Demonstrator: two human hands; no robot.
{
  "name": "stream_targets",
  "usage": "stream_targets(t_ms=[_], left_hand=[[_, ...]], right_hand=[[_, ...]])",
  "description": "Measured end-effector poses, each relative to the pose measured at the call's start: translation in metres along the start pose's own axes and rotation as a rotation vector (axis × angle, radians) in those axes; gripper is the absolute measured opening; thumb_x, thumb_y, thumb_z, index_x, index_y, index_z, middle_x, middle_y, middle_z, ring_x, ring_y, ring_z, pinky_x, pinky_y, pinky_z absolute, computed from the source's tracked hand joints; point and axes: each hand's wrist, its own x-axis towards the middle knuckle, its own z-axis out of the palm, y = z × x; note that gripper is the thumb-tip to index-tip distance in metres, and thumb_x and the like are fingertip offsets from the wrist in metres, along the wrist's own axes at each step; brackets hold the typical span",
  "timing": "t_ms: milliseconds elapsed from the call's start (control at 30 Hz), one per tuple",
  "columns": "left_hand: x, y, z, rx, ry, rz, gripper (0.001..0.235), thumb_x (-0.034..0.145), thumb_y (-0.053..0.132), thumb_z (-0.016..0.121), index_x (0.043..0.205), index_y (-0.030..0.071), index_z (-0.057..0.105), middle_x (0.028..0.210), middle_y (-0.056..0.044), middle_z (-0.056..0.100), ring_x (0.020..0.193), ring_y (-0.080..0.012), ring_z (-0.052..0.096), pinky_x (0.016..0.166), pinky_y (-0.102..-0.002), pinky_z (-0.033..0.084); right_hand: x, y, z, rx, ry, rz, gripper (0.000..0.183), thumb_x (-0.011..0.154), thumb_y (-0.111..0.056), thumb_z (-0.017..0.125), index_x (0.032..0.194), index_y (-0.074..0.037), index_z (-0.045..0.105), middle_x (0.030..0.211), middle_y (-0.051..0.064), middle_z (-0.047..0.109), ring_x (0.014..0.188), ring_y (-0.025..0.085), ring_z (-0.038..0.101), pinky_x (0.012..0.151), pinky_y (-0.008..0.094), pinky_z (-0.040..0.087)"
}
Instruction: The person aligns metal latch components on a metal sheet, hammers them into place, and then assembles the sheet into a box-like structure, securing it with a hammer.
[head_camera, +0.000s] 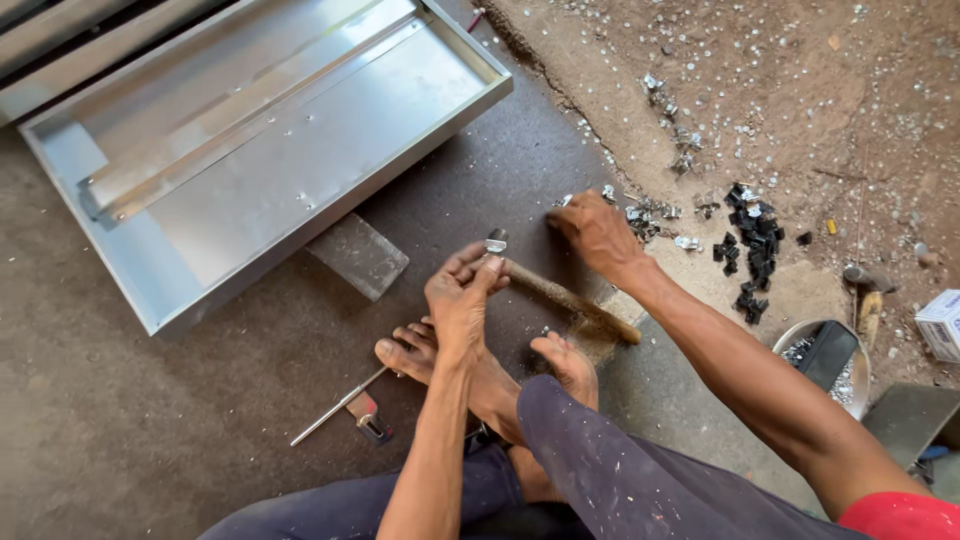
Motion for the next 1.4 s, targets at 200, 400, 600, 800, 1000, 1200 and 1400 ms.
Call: stream_targets(t_ms=[200,400,600,800,1000,1200,1400], left_hand=[[0.001,-0.009,-0.006,-0.093,0.079,-0.054,0.028,0.086,0.004,0.078,0.111,-0.007,0.07,0.092,-0.013,0.077,0.077,-0.0155,0.074,0.069,-0.026,0.062],[0.0,-0.019,-0.009,-0.091,0.04,-0.082,0.028,0.086,0.004,0.078,0.11,-0.007,0.069,0.092,-0.013,0.077,0.077,-0.017,0.075,0.068,-0.027,0.061],[-0.002,-0.027,-0.013,-0.085,0.057,-0.065,0.027,0.087,0.006,0.076,0.111,-0.006,0.07,0.095,-0.013,0.078,0.08,-0.0165,0.076,0.071,-0.026,0.062],[-0.004,-0.022,-0.012,0.009,0.065,-0.077,0.024,0.088,0.008,0.076,0.109,-0.005,0.073,0.092,-0.012,0.077,0.08,-0.0157,0.075,0.072,-0.026,0.061],[-0.008,-0.016,-0.011,-0.017,0.128,-0.042,0.025,0.088,0.009,0.077,0.11,-0.003,0.076,0.09,-0.01,0.078,0.078,-0.014,0.073,0.072,-0.025,0.061],[-0.005,-0.014,-0.01,-0.112,0.13,-0.011,0.028,0.087,0.008,0.077,0.112,-0.005,0.074,0.093,-0.013,0.078,0.078,-0.015,0.074,0.071,-0.026,0.061],[-0.006,-0.021,-0.005,-0.244,0.056,0.009,0.026,0.091,0.006,0.075,0.113,-0.008,0.073,0.096,-0.015,0.077,0.079,-0.0181,0.074,0.073,-0.028,0.062]], right_hand=[[-0.014,0.004,0.007,-0.13,0.118,-0.106,0.02,0.102,-0.017,0.063,0.112,-0.002,0.07,0.097,0.012,0.062,0.091,0.025,0.059,0.077,0.037,0.055],[-0.024,0.015,0.006,-0.051,0.139,-0.13,0.018,0.1,-0.016,0.065,0.115,-0.005,0.069,0.097,0.009,0.062,0.088,0.023,0.059,0.073,0.035,0.056],[-0.028,0.012,0.006,-0.064,0.138,0.034,0.016,0.101,-0.019,0.068,0.111,-0.008,0.072,0.097,0.008,0.064,0.089,0.021,0.061,0.071,0.034,0.056],[-0.007,0.019,0.013,-0.048,0.243,-0.01,0.019,0.103,-0.019,0.068,0.117,-0.008,0.075,0.095,0.009,0.066,0.082,0.021,0.059,0.067,0.034,0.053],[0.005,0.014,0.009,-0.094,0.21,-0.07,0.015,0.101,-0.019,0.072,0.108,-0.008,0.078,0.094,0.009,0.068,0.081,0.021,0.06,0.066,0.031,0.053],[-0.01,-0.029,-0.015,0.21,0.282,-0.042,0.013,0.097,-0.018,0.078,0.102,-0.007,0.079,0.094,0.009,0.075,0.074,0.014,0.064,0.06,0.027,0.054],[-0.019,-0.096,-0.022,0.834,0.14,0.115,0.012,0.091,-0.016,0.079,0.099,-0.008,0.081,0.086,0.005,0.075,0.071,0.012,0.064,0.058,0.025,0.051]])
